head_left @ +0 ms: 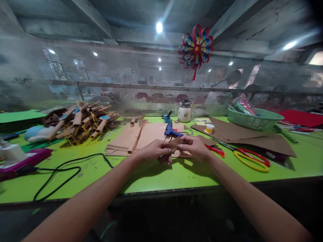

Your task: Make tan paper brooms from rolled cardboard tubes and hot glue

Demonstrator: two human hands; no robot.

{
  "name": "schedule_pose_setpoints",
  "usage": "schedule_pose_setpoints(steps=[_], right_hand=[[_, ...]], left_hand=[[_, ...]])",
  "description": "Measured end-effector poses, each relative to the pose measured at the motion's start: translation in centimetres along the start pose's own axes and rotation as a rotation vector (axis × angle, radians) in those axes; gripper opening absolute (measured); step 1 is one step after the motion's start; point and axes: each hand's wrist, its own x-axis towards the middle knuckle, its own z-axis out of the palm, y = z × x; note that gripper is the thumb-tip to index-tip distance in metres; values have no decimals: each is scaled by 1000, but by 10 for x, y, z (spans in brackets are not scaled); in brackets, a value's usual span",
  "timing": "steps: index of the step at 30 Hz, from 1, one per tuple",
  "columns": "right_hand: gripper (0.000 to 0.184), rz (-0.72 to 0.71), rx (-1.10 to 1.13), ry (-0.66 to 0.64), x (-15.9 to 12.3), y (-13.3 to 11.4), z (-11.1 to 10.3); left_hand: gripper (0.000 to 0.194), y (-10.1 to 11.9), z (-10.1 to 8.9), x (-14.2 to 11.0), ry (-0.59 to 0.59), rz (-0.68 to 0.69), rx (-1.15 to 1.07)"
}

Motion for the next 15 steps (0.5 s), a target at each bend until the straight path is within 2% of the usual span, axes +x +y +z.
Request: schedule_pose_setpoints(steps=[6,15], right_hand=[[20,124,39,-18,-2,4,2],[15,45,13,5,-1,2,1]], left_hand=[[30,1,3,0,34,7,15],[26,1,3,2,70,35,49]])
